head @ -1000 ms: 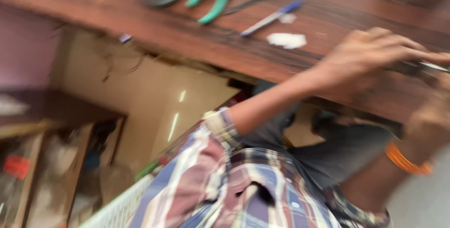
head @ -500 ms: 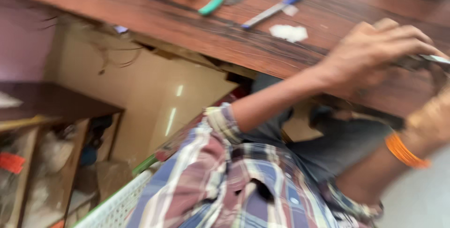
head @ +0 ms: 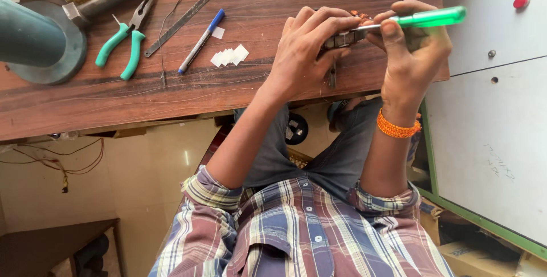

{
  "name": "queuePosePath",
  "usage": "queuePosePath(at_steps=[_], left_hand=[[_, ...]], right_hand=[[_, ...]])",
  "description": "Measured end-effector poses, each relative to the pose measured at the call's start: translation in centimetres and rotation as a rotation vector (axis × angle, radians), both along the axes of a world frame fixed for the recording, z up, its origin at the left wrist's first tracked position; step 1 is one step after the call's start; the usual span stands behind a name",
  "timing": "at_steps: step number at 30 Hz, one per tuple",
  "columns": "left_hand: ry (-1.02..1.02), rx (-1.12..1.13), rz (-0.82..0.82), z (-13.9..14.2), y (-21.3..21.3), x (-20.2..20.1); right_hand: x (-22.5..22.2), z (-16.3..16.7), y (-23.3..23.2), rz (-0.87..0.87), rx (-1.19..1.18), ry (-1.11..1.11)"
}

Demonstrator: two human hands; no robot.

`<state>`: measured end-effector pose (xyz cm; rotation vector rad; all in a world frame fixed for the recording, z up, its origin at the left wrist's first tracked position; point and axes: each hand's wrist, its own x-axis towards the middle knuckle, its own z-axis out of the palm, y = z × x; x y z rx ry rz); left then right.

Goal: The person sits at a workbench working on an electric motor armature with copper windings. They use a green-handled screwdriver to work around the armature, hold and turn the component by hand, and manipulate its shaft and windings while checking different sides.

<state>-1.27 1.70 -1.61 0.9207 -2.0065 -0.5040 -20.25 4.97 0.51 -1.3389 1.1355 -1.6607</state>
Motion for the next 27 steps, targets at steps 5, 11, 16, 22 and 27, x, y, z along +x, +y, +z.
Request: queuePosePath(at_steps=[5, 11, 16, 22, 27], left_hand=[[-0.015, -0.013, 0.003, 0.0, 0.1, 0.1], [-0.044, -0.102, 0.095, -0.3, 0.7, -0.7], [-0.031, -0.128, 0.144, -0.8, 0.7, -1.2], [-0.026, -0.147, 0.199, -1.0, 1.0, -1.5], [-0.01, -0.135, 0.185, -1.2, 0.9, -1.6]], right_hand=[[0.0, -0.1, 2.8, -0.062, -0.138, -0.04], [0.3, -1.5, 3.2, -0.087, -0.156, -0.044], [0.5, -2.2, 2.9, -0.065, -0.145, -0.003], [1.0, -2.2, 3.3, -0.051, -0.129, 0.072], [0.5, -1.8, 4.0, 0.024, -0.123, 0.142]])
